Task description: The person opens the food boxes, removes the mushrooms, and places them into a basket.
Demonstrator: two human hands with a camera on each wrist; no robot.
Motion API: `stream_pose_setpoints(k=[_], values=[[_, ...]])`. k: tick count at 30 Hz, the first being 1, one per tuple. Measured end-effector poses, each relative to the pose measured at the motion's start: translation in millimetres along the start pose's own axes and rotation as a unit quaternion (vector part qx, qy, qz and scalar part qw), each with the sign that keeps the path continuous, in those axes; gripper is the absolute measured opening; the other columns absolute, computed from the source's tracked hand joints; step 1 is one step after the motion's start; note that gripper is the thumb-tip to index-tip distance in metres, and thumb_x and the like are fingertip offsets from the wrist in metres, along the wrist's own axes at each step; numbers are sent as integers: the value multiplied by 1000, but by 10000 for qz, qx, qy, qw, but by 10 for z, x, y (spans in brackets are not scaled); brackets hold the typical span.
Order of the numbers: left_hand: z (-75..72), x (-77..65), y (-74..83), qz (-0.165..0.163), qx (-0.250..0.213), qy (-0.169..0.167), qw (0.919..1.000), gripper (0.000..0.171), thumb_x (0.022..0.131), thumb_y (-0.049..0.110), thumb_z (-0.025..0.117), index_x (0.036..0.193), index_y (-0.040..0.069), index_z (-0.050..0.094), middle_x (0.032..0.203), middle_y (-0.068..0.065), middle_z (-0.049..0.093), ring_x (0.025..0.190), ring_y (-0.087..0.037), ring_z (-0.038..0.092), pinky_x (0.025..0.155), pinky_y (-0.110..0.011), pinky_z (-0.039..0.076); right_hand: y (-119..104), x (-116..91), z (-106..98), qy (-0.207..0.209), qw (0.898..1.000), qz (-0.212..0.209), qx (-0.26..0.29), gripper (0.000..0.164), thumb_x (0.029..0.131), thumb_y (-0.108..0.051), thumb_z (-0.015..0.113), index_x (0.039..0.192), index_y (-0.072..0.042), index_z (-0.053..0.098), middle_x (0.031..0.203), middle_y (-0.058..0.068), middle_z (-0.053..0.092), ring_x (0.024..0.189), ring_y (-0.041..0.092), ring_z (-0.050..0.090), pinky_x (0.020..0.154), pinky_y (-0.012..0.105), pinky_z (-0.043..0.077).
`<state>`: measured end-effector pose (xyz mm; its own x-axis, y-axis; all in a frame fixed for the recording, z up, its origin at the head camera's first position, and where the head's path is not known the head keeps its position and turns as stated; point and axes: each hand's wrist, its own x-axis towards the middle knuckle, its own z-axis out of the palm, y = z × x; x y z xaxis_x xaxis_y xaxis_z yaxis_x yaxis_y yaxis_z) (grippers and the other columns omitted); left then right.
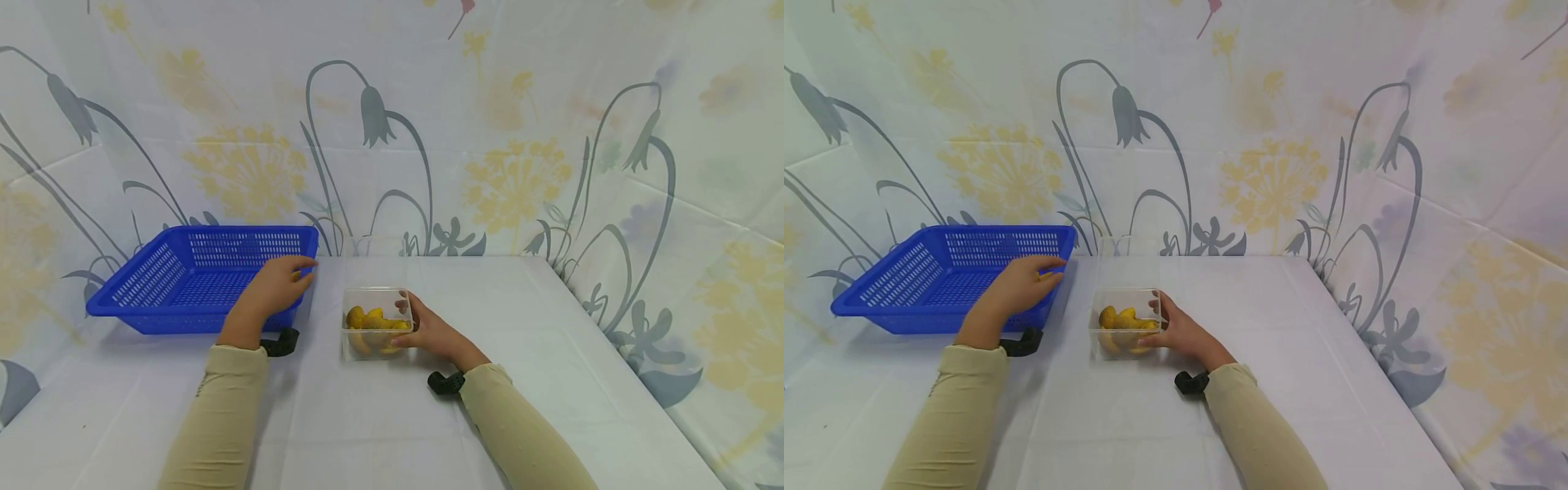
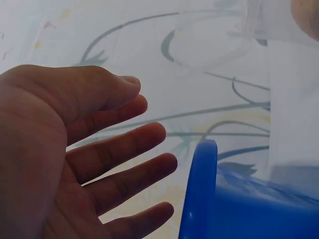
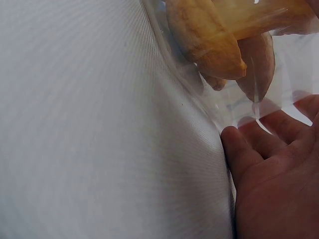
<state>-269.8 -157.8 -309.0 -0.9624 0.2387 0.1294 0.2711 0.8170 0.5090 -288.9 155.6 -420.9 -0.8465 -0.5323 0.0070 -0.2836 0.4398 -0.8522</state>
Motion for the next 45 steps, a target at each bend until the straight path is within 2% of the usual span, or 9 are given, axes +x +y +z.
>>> stream_pose_setpoints(k=[5, 9, 12, 17, 23, 30, 37, 45], values=[[33, 3, 81, 190, 127, 27, 9997, 40, 99, 23, 53, 135, 6, 56, 140, -18, 53, 133, -39, 46, 108, -56, 38, -65, -21, -9, -68, 10000, 59, -1, 105, 81, -25, 78, 156, -16, 5, 158, 16, 28, 142, 35, 35, 117, 52, 27], [68, 11, 139, 304, 198, 47, 9993, 39, 98, 23, 54, 134, 6, 57, 139, -17, 54, 134, -37, 45, 110, -55, 38, -244, -108, -32, -142, 9999, 66, 39, 103, 82, -23, 77, 156, -13, 6, 157, 18, 29, 141, 37, 36, 117, 51, 29], [95, 11, 196, 306, 296, -23, 9991, 40, 98, 25, 54, 135, 9, 57, 140, -16, 54, 132, -37, 47, 107, -56, 40, -351, -164, -43, -132, 9999, 39, 83, 102, 82, -25, 77, 156, -11, 8, 156, 19, 30, 140, 37, 37, 116, 52, 29], [137, 15, 273, 353, 569, -85, 9977, 40, 98, 29, 54, 136, 16, 56, 140, -13, 55, 128, -36, 51, 100, -61, 44, -382, -179, -50, -94, 9999, 41, 125, 103, 81, -26, 78, 156, -10, 8, 156, 19, 31, 142, 36, 34, 116, 53, 28], [178, 14, 339, 760, 353, -146, 9964, 39, 98, 26, 55, 134, 12, 58, 138, -12, 57, 130, -34, 50, 107, -53, 42, -369, -169, -56, -109, 9998, 97, 148, 103, 81, -25, 78, 156, -12, 8, 156, 18, 30, 143, 36, 33, 117, 52, 28], [247, 31, 387, 943, 407, -232, 9944, 38, 97, 27, 56, 132, 12, 59, 135, -11, 60, 129, -32, 52, 107, -51, 42, -24, -2, -5, 176, 9996, 51, 196, 106, 77, -32, 82, 155, -15, 12, 154, 12, 36, 143, 30, 34, 117, 52, 28], [326, 32, 447, 965, 288, -376, 9942, 37, 98, 26, 55, 132, 12, 59, 136, -11, 59, 130, -32, 51, 109, -51, 40, -8, -4, 30, 288, 9983, -73, 508, 103, 76, -28, 83, 152, -10, 16, 154, 15, 33, 141, 31, 35, 116, 52, 30], [442, 13, 559, 1269, 218, -489, 9905, 36, 96, 25, 58, 129, 10, 61, 133, -9, 61, 127, -30, 53, 108, -48, 42, -20, -3, 66, 288, 9978, -71, 593, 100, 77, -26, 82, 152, -9, 16, 151, 15, 35, 142, 29, 33, 115, 52, 31]])
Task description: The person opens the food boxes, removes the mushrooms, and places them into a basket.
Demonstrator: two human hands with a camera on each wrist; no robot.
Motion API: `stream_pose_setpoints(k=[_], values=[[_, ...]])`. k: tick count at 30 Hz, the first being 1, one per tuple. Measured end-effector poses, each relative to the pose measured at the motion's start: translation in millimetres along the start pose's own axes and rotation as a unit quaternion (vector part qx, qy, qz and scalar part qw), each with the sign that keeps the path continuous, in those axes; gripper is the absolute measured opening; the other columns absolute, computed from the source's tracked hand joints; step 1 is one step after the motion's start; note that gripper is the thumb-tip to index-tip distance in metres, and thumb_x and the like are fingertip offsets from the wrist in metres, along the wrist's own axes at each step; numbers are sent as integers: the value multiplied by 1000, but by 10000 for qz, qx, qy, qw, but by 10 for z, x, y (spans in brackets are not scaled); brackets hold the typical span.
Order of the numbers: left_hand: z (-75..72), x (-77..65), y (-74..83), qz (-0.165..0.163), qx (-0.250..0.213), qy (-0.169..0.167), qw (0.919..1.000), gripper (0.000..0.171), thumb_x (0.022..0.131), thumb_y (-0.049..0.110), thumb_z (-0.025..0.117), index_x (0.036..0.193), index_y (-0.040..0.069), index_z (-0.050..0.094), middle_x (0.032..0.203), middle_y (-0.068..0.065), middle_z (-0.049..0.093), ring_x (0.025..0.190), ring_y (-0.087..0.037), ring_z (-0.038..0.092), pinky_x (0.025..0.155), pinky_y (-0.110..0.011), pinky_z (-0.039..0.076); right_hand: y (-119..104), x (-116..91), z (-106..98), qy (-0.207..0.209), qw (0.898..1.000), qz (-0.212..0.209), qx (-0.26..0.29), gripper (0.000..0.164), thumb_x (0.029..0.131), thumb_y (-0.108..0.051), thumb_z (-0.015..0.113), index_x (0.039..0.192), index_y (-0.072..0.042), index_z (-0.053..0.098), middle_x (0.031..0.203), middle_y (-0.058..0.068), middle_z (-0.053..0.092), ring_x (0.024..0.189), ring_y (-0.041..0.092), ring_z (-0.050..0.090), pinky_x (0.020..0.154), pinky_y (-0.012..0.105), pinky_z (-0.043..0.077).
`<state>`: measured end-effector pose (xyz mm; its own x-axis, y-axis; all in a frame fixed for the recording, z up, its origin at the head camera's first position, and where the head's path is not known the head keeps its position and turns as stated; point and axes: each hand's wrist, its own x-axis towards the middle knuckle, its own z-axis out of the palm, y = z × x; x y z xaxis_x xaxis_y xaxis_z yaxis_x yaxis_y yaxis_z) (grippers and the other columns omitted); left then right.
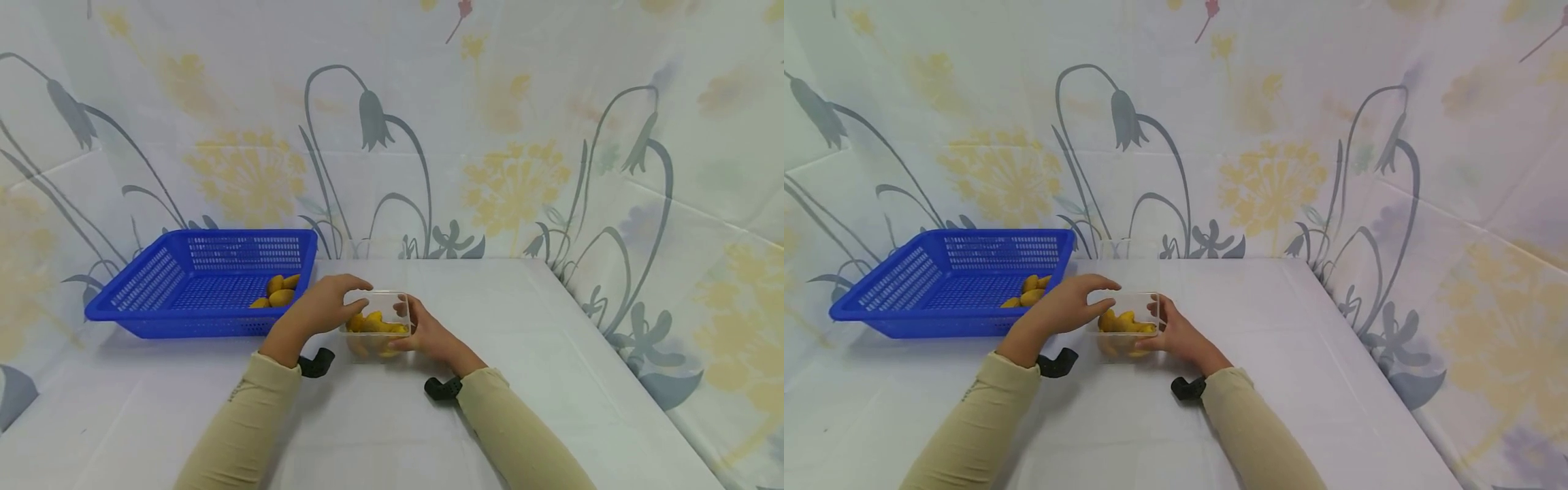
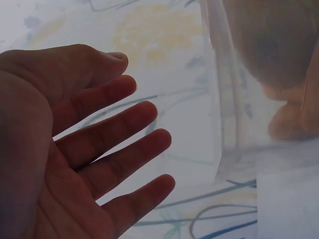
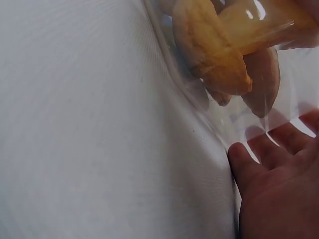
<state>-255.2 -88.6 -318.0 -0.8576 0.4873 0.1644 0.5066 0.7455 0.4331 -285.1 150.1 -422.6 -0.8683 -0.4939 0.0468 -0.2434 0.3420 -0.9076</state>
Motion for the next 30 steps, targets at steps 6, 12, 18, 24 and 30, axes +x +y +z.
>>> stream_pose_setpoints(k=[6, 12, 18, 24, 30], values=[[69, 15, 85, 264, -158, -122, 9995, 36, 96, 25, 59, 128, 10, 62, 132, -8, 62, 125, -29, 55, 106, -48, 44, -15, -8, 4, 81, 9999, -10, -91, 99, 78, -25, 82, 152, -13, 17, 150, 13, 37, 143, 27, 33, 116, 53, 29], [142, 19, 129, 559, -214, -184, 9980, 36, 95, 24, 61, 127, 9, 63, 129, -7, 64, 124, -27, 57, 106, -47, 45, -19, -16, 9, -17, 9996, -183, -206, 97, 80, -21, 80, 153, -14, 16, 150, 17, 37, 142, 30, 34, 115, 53, 31], [214, 48, 148, 725, -230, -287, 9967, 35, 94, 23, 63, 126, 9, 64, 126, -6, 66, 120, -27, 59, 104, -46, 46, -6, -25, 8, 27, 9994, -145, -307, 100, 78, -27, 82, 153, -18, 17, 149, 12, 38, 141, 25, 36, 115, 50, 32], [276, 83, 180, 875, -201, -383, 9952, 32, 93, 22, 64, 122, 11, 66, 122, -4, 68, 114, -24, 63, 100, -42, 50, 1, -32, -5, 102, 9992, -92, -385, 103, 75, -33, 83, 154, -26, 17, 153, 2, 36, 144, 20, 32, 116, 48, 32], [336, 94, 220, 922, -265, -467, 9943, 29, 93, 23, 65, 120, 13, 67, 121, -3, 68, 111, -21, 63, 97, -39, 51, 5, -31, -13, 15, 9991, -267, -328, 103, 76, -31, 82, 154, -25, 16, 156, 1, 32, 145, 23, 31, 114, 49, 33]])
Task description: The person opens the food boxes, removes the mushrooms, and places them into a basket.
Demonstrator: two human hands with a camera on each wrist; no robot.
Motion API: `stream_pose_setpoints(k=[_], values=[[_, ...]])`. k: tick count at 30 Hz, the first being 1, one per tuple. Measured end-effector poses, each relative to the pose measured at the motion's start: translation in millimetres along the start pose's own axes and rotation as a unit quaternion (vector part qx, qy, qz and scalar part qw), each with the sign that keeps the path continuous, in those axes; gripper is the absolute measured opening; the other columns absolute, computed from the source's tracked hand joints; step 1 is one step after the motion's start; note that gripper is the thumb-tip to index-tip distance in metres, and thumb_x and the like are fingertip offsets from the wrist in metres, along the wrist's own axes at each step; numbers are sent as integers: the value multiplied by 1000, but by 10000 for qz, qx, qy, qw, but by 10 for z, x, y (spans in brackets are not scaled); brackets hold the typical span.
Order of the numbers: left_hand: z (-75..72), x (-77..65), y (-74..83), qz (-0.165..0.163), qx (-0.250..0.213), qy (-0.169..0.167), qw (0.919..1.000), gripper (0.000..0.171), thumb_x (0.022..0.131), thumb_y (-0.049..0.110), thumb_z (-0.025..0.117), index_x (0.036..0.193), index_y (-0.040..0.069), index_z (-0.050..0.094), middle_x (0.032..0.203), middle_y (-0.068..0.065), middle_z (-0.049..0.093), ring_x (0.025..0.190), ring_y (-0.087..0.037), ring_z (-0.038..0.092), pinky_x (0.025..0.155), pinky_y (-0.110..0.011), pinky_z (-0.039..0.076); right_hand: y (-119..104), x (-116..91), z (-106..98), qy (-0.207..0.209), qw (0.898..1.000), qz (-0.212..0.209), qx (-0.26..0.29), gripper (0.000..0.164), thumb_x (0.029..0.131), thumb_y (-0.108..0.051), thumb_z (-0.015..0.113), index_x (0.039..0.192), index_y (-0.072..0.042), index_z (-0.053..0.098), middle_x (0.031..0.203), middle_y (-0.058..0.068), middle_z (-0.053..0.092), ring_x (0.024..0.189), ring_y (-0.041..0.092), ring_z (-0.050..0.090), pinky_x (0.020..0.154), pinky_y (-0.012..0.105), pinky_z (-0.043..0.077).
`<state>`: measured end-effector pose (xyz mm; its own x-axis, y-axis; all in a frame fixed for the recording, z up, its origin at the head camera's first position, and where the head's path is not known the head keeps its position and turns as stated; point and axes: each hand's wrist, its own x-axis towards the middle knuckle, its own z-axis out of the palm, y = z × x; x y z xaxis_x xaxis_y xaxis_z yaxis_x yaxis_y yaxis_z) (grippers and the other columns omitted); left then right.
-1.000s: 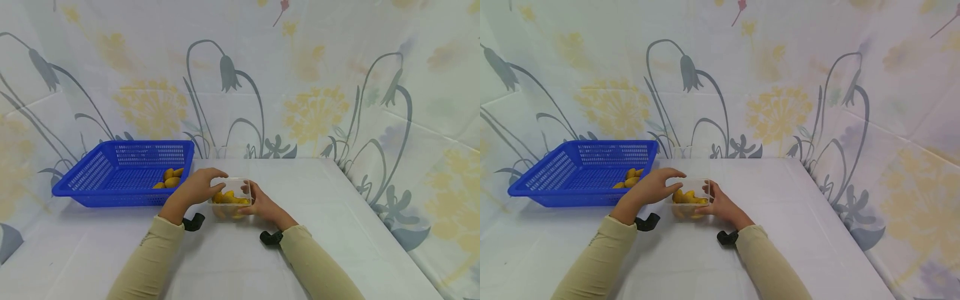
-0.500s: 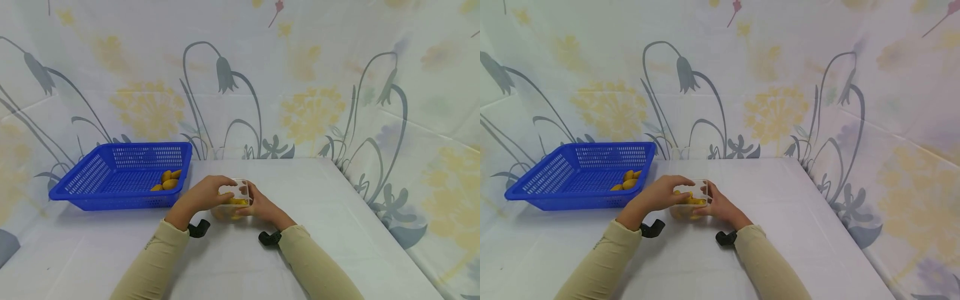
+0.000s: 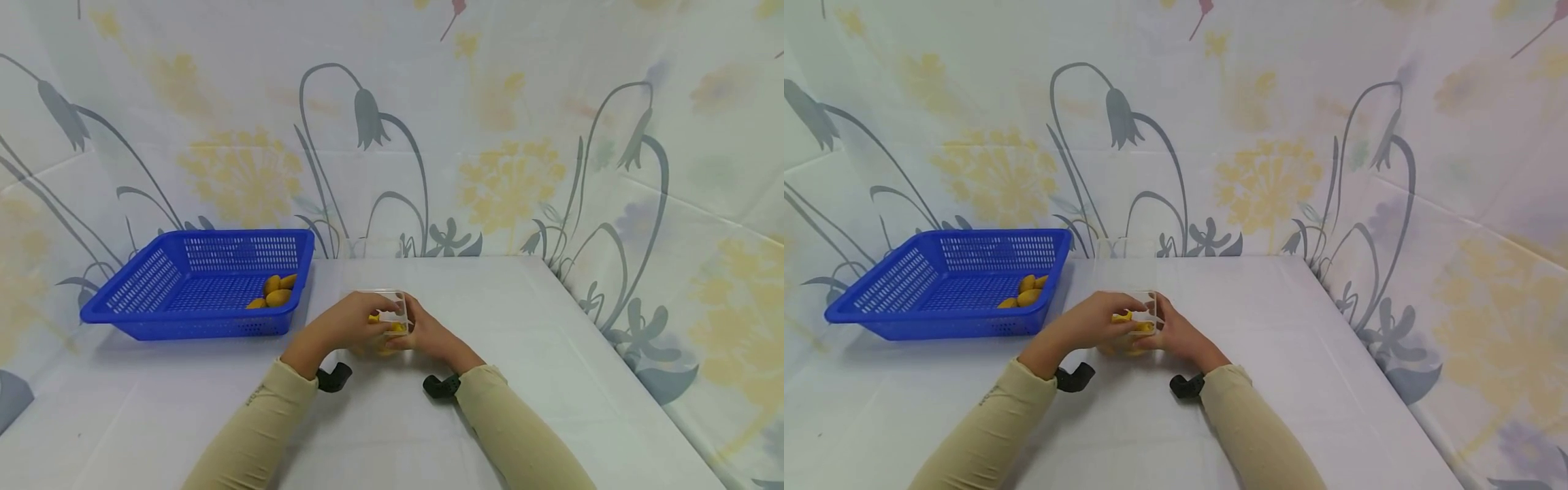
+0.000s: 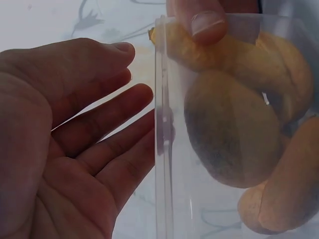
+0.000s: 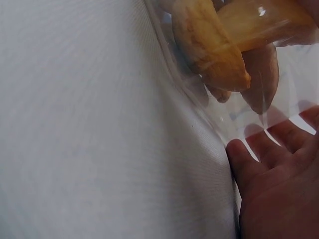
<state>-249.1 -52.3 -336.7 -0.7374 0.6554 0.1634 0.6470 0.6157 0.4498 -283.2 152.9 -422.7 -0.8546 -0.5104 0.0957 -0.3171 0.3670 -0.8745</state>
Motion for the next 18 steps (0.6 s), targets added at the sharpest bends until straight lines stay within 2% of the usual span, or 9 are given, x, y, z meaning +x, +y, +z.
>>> stream_pose_setpoints(k=[5, 10, 14, 18], values=[[42, 22, 26, 16, -53, -45, 10000, 29, 94, 21, 63, 119, 9, 68, 119, -5, 69, 114, -22, 62, 100, -39, 50, -5, -11, 0, 14, 9997, 228, -86, 108, 75, -36, 82, 156, -25, 12, 161, 2, 23, 148, 22, 24, 117, 50, 28], [77, 40, 26, 175, 30, -45, 9998, 26, 94, 21, 63, 115, 9, 70, 116, -4, 70, 112, -22, 63, 99, -38, 50, -8, -9, 5, 28, 9995, 271, -148, 110, 74, -39, 82, 156, -25, 10, 160, 0, 26, 147, 21, 25, 117, 52, 27], [113, 56, 11, 298, 121, 30, 9995, 19, 94, 22, 63, 107, 12, 72, 107, 1, 71, 102, -18, 64, 92, -33, 52, -7, -9, 0, 63, 9993, 259, -255, 109, 74, -40, 82, 156, -29, 10, 158, -1, 30, 146, 18, 27, 117, 51, 26], [147, 78, 14, 228, 21, 83, 9997, 15, 94, 22, 63, 100, 14, 73, 97, 4, 71, 89, -11, 62, 83, -27, 52, -8, 0, -4, 52, 9992, 248, -322, 108, 75, -43, 81, 155, -33, 9, 158, -1, 29, 146, 18, 28, 117, 51, 27]])
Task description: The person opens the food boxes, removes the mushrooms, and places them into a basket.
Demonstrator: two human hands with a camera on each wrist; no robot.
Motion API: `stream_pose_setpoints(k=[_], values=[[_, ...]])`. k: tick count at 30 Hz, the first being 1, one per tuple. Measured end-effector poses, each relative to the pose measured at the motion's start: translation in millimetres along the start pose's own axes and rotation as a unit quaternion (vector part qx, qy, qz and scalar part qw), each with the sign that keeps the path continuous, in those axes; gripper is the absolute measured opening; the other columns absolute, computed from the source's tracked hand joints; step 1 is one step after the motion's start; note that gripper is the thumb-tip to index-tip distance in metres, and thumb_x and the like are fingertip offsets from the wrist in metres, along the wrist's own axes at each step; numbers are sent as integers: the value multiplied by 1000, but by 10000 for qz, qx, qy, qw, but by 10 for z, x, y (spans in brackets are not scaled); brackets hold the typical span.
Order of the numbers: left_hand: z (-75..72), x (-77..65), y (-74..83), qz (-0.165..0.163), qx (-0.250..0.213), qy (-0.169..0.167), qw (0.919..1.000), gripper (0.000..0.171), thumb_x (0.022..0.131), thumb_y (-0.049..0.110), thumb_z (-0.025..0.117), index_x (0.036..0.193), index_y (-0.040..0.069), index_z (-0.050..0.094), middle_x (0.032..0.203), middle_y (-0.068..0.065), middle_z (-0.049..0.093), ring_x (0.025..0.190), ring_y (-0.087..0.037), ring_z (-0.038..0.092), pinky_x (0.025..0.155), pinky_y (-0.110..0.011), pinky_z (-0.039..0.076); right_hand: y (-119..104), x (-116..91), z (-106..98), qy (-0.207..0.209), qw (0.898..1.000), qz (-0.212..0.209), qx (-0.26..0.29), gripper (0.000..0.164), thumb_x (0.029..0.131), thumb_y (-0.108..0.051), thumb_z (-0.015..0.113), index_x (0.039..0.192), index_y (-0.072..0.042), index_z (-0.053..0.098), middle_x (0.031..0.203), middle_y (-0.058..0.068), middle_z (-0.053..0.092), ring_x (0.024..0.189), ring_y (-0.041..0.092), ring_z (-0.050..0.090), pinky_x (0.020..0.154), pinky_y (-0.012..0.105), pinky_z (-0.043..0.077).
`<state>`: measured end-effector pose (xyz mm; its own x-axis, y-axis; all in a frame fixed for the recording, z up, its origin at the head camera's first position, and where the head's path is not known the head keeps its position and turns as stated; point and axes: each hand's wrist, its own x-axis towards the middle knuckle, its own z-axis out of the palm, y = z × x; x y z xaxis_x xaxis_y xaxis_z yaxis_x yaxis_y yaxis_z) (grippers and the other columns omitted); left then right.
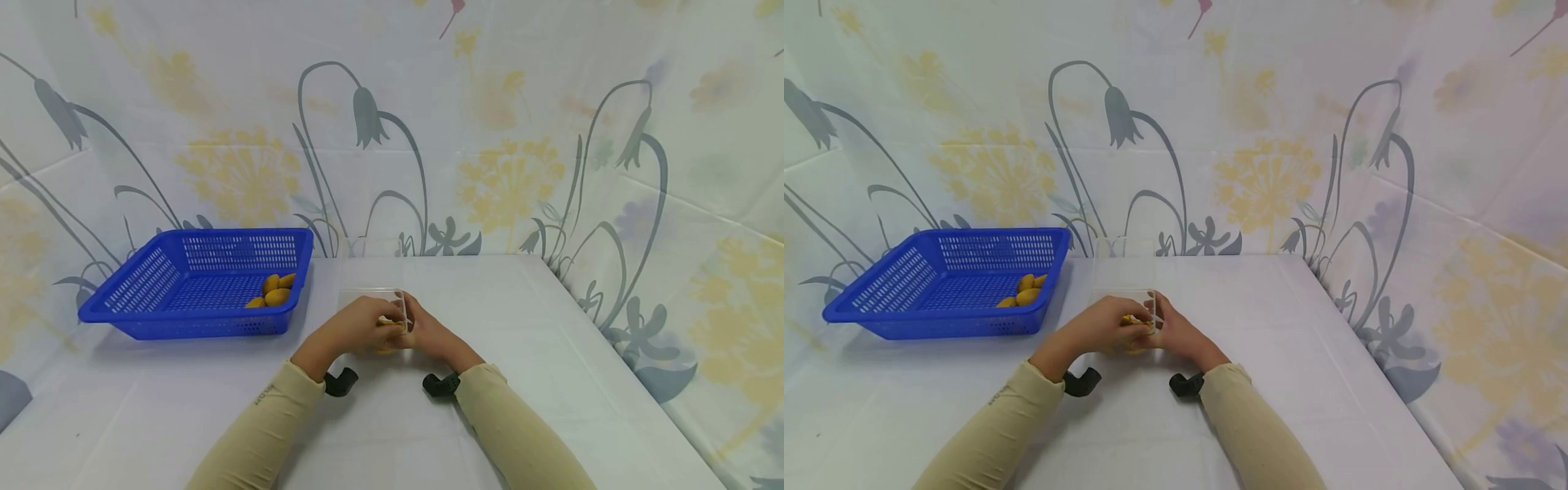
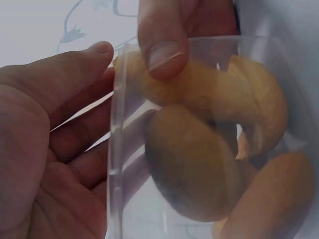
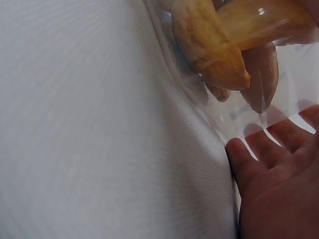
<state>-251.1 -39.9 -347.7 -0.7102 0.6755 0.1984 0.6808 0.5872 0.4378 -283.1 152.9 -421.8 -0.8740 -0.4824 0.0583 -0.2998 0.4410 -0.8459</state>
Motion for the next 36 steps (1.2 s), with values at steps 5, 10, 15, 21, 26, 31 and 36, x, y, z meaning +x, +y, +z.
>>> stream_pose_setpoints(k=[5, 10, 15, 21, 26, 31, 36], values=[[26, 10, 8, -99, -249, 60, 9996, 13, 94, 22, 62, 94, 15, 74, 90, 7, 70, 83, -9, 59, 78, -25, 51, 9, 5, 0, 6, 10000, 21, 1, 106, 75, -44, 80, 154, -39, 9, 158, -2, 29, 145, 19, 29, 116, 52, 28], [40, 9, -14, -172, -420, 118, 9989, 14, 94, 24, 62, 93, 17, 74, 91, 8, 70, 84, -7, 59, 78, -25, 50, 14, 5, 2, 0, 10000, -12, 83, 105, 75, -42, 81, 153, -41, 10, 156, -6, 31, 145, 17, 29, 117, 52, 27], [31, 4, -29, -205, -571, 186, 9980, 15, 95, 25, 61, 89, 20, 74, 89, 9, 69, 82, -7, 58, 77, -24, 50, 24, 11, -2, 44, 10000, -58, 62, 103, 75, -40, 81, 152, -41, 13, 153, -6, 37, 143, 16, 33, 117, 50, 28], [31, 18, -32, -215, -517, 198, 9982, 13, 96, 24, 58, 91, 20, 69, 91, 9, 69, 86, -8, 59, 79, -27, 50, 35, 17, -4, 20, 9998, -140, 166, 104, 75, -35, 82, 154, -35, 14, 152, -5, 40, 141, 16, 37, 116, 47, 29], [59, 29, -36, -85, -106, 245, 9996, 16, 98, 19, 55, 102, 14, 70, 100, 2, 68, 94, -13, 62, 86, -33, 53, 21, 6, -2, -67, 9997, -144, 182, 106, 77, -34, 80, 156, -25, 11, 156, -2, 33, 144, 19, 32, 116, 50, 30], [54, 19, -20, -10, 481, 241, 9986, 21, 97, 14, 56, 109, 16, 72, 104, -1, 64, 96, -17, 61, 90, -36, 52, -3, 10, -3, -113, 9998, -124, 103, 107, 77, -37, 80, 156, -27, 9, 158, -6, 27, 146, 16, 27, 117, 48, 30], [35, 13, -2, -267, 578, 216, 9977, 20, 95, 15, 56, 107, 16, 72, 98, 1, 62, 86, -14, 57, 82, -32, 53, -18, 3, -2, -153, 9995, -62, 275, 109, 77, -36, 81, 157, -25, 8, 158, -8, 27, 147, 13, 26, 118, 44, 29]])
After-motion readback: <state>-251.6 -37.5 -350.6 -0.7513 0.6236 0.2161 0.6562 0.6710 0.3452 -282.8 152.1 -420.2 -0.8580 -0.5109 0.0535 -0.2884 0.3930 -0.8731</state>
